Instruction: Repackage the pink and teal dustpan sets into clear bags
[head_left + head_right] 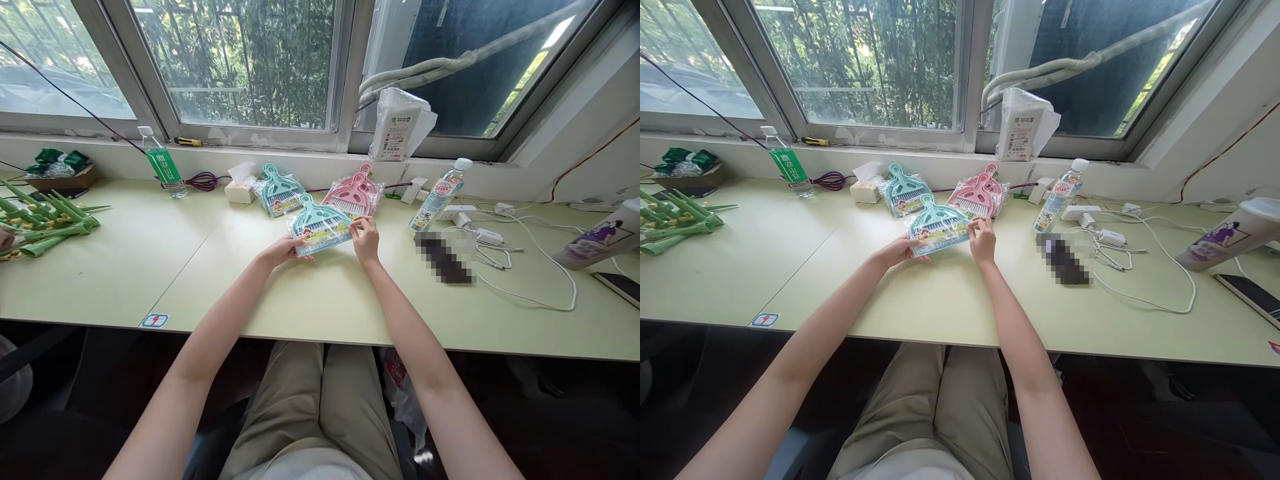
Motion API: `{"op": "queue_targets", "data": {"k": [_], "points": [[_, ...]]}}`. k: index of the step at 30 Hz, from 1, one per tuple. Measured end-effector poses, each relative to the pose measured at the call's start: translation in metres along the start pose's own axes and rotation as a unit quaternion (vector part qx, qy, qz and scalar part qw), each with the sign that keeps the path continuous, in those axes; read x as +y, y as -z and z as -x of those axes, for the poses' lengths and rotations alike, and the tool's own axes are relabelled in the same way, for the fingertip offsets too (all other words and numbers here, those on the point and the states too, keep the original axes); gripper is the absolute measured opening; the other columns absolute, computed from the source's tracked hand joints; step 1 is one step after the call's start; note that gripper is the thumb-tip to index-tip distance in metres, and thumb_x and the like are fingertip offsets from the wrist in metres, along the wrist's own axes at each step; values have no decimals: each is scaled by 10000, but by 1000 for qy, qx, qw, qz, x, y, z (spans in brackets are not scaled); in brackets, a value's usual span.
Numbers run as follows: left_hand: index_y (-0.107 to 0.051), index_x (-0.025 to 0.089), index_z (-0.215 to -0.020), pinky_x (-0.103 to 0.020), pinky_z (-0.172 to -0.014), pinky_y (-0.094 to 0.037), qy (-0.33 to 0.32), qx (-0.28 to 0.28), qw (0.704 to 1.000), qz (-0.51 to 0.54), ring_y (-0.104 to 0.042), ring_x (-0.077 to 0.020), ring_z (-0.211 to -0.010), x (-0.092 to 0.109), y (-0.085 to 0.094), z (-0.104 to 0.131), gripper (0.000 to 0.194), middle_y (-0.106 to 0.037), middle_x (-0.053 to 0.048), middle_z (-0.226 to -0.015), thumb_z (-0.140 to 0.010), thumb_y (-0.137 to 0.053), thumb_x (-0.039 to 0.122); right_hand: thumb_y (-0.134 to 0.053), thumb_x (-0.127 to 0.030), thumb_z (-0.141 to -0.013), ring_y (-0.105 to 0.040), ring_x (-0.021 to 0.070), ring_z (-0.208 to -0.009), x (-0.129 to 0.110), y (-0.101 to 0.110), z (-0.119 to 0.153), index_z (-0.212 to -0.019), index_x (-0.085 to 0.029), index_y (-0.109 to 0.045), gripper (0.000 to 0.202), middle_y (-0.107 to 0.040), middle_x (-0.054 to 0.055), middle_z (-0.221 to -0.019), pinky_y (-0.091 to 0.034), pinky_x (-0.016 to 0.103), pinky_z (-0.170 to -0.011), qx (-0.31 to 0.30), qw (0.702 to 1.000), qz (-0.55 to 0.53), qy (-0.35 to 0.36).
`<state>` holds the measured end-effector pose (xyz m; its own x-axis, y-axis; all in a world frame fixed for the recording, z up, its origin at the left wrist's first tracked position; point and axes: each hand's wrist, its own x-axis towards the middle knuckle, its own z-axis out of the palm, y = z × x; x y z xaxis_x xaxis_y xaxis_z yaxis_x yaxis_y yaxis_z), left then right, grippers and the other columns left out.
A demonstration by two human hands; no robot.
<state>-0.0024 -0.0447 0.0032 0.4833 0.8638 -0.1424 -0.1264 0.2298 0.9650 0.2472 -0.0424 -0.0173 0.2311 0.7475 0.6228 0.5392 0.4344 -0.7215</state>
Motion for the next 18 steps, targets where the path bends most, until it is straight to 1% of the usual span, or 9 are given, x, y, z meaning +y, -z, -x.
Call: {"op": "queue_targets", "data": {"k": [3,5,7,9,11,13,15,17,18], "points": [[-546,134,-1263,-383,-661,-643,-3,-11,999,-35,-737,-235,-683,1,2,2,543,-712,-179,-1118,-749,-716,181,-561,-249,-854,-614,225,-1028,2,-5,-1,-787,-236,-575,69,-626,96,-1082,-514,405,-969,-5,1000,-26,-13],[-506,154,-1310,-358,-616,-632,-8,-20,999,-40,-737,-233,-661,0,3,2,608,-718,-174,-1099,-747,-733,188,-576,-211,-836,-611,212,-1061,3,-7,0,-860,-236,-585,35,-631,78,-1079,-505,406,-1000,-3,997,-66,-39],[-442,199,-1377,-341,-580,-618,-13,-28,999,-40,-735,-229,-639,-2,2,1,710,-721,-160,-1095,-738,-751,186,-605,-175,-807,-620,190,-1093,5,-8,0,-1010,-243,-594,215,-650,54,-1121,-495,404,-1037,9,990,-121,-72],[-379,236,-1426,-341,-571,-610,-16,-21,999,-39,-733,-228,-620,-3,0,0,794,-723,-148,-1088,-730,-759,189,-638,-162,-780,-649,175,-1082,8,-8,-2,-1165,-254,-580,399,-676,40,-1166,-505,405,-1041,6,978,-173,-112],[-364,241,-1435,-341,-565,-603,-16,-5,999,-38,-730,-228,-607,-4,-3,-1,816,-726,-148,-1089,-725,-767,211,-669,-169,-757,-681,179,-1056,12,-8,-4,-1220,-242,-596,474,-713,44,-1154,-530,410,-1017,-16,966,-206,-157],[-412,229,-1404,-324,-553,-592,-16,1,999,-37,-736,-234,-633,-4,-7,-2,752,-720,-163,-1130,-746,-768,303,-684,-172,-740,-699,193,-1054,14,-7,-6,-1176,-218,-657,439,-748,50,-1110,-535,420,-1015,-30,958,-211,-190],[-496,199,-1341,-312,-565,-593,-18,-16,999,-30,-752,-256,-724,-3,-9,-3,658,-699,-187,-1196,-788,-717,479,-678,-158,-731,-705,202,-1065,16,-7,-7,-1087,-203,-715,361,-770,50,-1086,-518,428,-1042,-21,959,-195,-205],[-532,190,-1319,-315,-616,-608,-25,-48,998,-29,-755,-285,-856,-1,-10,-1,682,-670,-201,-1263,-801,-645,619,-659,-148,-739,-713,201,-1064,16,-8,-8,-1038,-198,-741,315,-776,52,-1101,-507,425,-1059,-1,962,-176,-208],[-509,201,-1349,-319,-645,-614,-34,-62,997,-34,-749,-294,-918,0,-11,1,722,-648,-202,-1303,-789,-649,635,-647,-143,-747,-717,200,-1062,16,-9,-8,-1036,-194,-745,310,-776,55,-1106,-509,419,-1058,8,963,-168,-208]]}}
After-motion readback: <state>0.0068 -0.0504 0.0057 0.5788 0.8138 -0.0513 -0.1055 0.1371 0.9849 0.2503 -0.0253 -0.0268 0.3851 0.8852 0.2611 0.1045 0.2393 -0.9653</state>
